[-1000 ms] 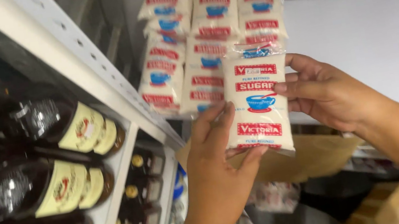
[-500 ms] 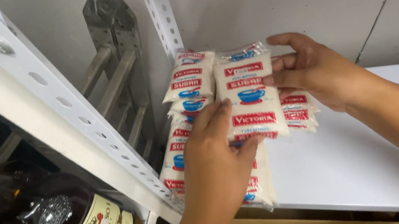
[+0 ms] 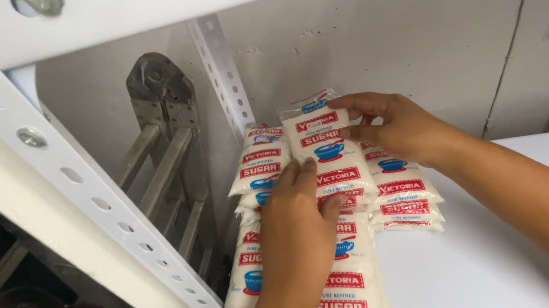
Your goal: The person repeatedly takes packets of sugar from a cardboard box and places them onto a white shelf. They arrange the packets in neat rows, filling the available space on the shelf.
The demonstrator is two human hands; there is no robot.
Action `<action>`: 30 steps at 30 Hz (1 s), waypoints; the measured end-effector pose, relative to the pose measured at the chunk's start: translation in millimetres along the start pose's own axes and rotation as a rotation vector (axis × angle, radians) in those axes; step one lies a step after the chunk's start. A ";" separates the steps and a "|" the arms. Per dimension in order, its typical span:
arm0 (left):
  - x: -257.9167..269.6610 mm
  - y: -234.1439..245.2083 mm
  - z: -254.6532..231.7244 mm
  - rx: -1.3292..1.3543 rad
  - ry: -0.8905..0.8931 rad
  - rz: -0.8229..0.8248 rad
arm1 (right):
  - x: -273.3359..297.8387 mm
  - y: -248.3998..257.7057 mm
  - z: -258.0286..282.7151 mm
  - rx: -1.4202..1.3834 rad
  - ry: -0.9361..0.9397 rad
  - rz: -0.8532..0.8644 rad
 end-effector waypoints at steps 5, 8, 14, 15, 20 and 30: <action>-1.7 -4.9 2.0 -0.025 -0.035 -0.005 | -11.3 -1.0 -13.2 0.043 0.007 0.019; -3.0 -3.3 2.8 -0.048 -0.047 -0.008 | -13.9 -3.8 -11.2 0.009 -0.007 0.049; -1.0 6.2 0.6 -0.109 -0.057 -0.025 | -18.7 -8.3 -33.4 0.391 0.261 -0.114; 0.2 7.9 -0.1 -0.117 -0.043 -0.004 | -24.5 -10.1 -48.4 0.546 0.492 -0.183; 6.0 6.4 3.1 -0.117 -0.076 -0.028 | 8.7 -11.8 -0.2 0.351 0.089 -0.064; 6.2 12.2 -0.2 -0.151 -0.063 0.022 | -5.7 -12.0 -24.0 0.455 0.223 -0.176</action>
Point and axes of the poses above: each hand's wrist, its own x-axis away from the middle knuckle, its own y-axis out of the back of the hand, z = x × y, the point moved 1 cm from there along -x, towards the middle knuckle, and after that the axes turned 10 degrees about -y, right-handed, at the moved point
